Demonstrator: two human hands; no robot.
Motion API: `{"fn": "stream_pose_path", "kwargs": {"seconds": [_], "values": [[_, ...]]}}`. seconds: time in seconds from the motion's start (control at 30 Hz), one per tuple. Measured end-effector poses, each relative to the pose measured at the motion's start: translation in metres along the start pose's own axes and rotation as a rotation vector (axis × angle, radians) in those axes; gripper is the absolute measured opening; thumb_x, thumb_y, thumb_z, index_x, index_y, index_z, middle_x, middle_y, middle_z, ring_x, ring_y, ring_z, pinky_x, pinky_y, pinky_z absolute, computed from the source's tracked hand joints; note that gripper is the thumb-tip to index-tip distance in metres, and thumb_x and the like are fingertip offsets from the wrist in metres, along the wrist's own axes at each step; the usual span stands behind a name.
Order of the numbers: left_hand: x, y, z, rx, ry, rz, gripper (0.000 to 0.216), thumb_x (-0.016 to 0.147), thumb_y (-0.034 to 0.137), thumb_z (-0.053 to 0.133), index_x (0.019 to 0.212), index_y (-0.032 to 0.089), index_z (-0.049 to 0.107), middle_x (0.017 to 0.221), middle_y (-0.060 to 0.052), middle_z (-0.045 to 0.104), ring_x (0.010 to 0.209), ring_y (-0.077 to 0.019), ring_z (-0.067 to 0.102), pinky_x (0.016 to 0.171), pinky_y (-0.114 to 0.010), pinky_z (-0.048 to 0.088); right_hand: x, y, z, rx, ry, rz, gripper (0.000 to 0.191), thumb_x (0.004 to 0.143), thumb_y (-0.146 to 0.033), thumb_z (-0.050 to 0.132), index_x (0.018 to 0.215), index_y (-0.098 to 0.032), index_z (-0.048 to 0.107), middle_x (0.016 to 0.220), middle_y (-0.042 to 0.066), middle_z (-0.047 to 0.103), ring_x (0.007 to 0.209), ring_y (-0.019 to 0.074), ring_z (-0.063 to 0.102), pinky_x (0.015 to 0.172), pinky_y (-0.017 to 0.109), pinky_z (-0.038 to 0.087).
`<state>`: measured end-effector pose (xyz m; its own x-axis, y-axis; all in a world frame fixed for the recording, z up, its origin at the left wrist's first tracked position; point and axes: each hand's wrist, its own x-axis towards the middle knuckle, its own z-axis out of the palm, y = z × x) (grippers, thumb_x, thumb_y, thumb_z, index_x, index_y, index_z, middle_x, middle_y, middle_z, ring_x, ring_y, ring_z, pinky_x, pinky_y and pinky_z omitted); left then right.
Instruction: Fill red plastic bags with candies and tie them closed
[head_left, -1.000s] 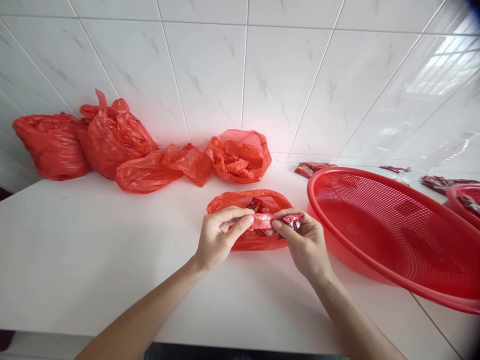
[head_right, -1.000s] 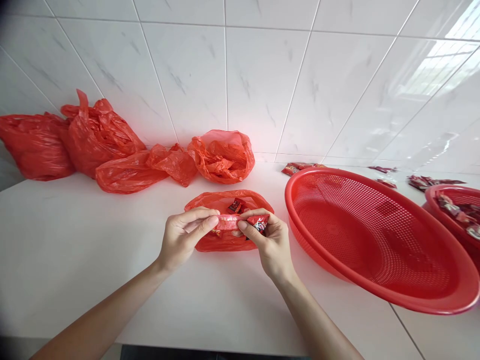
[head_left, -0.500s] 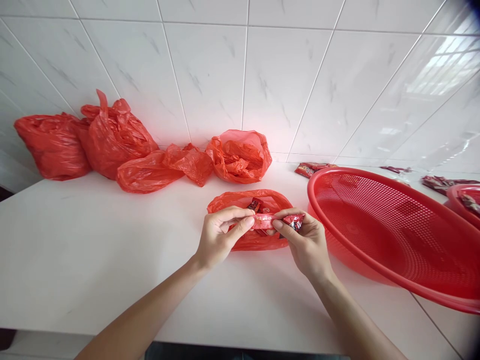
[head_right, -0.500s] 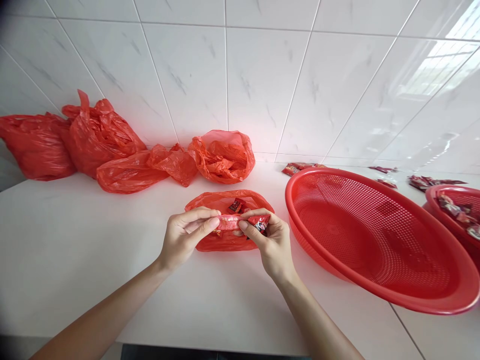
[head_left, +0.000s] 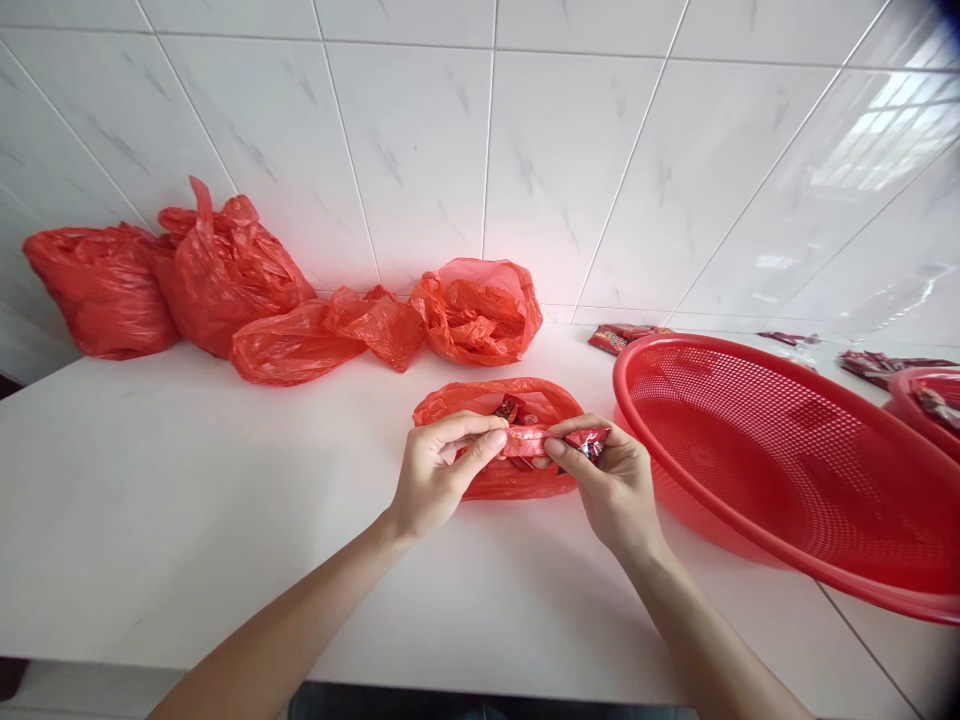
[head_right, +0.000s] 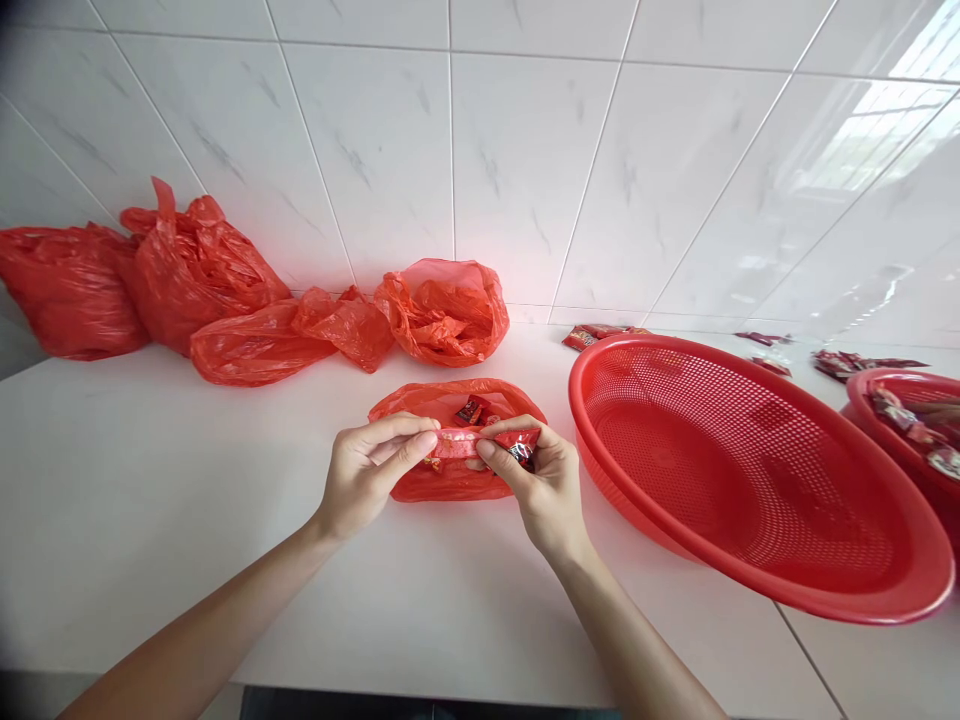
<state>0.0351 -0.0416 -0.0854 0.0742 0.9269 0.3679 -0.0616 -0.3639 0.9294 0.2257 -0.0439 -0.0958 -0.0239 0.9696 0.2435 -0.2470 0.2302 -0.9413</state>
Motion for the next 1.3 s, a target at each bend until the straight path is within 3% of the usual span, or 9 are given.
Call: {"fn": "stream_pose_path", "kwargs": {"seconds": [0.47,1.3], "values": [[-0.0018,-0.005,0.0004,0.058,0.034,0.141,0.01,0.086,0.02,0.071,0.094,0.021,0.077,0.091,-0.003,0.075,0.084,-0.0158,0.071,0.078,-0.026,0.058,-0.0036,-0.0059,0.0035,-0.179,0.021,-0.11,0.005,0.081,-0.023,0.077,0.085,-0.022,0.074,0.079,0.002,0.076,0.068,0.0186,0.074,0.068,0.029,0.061],[-0.0012,-0.0066,-0.0003,0.034,-0.048,0.086,0.018,0.081,0.016,0.075,0.099,0.021,0.076,0.093,-0.002,0.072,0.085,-0.0144,0.068,0.077,-0.025,0.059,-0.0019,-0.0003,0.0005,-0.224,0.049,-0.106,0.008,0.08,-0.026,0.078,0.088,-0.025,0.075,0.08,0.0,0.073,0.069,0.0141,0.066,0.062,0.025,0.053]]}}
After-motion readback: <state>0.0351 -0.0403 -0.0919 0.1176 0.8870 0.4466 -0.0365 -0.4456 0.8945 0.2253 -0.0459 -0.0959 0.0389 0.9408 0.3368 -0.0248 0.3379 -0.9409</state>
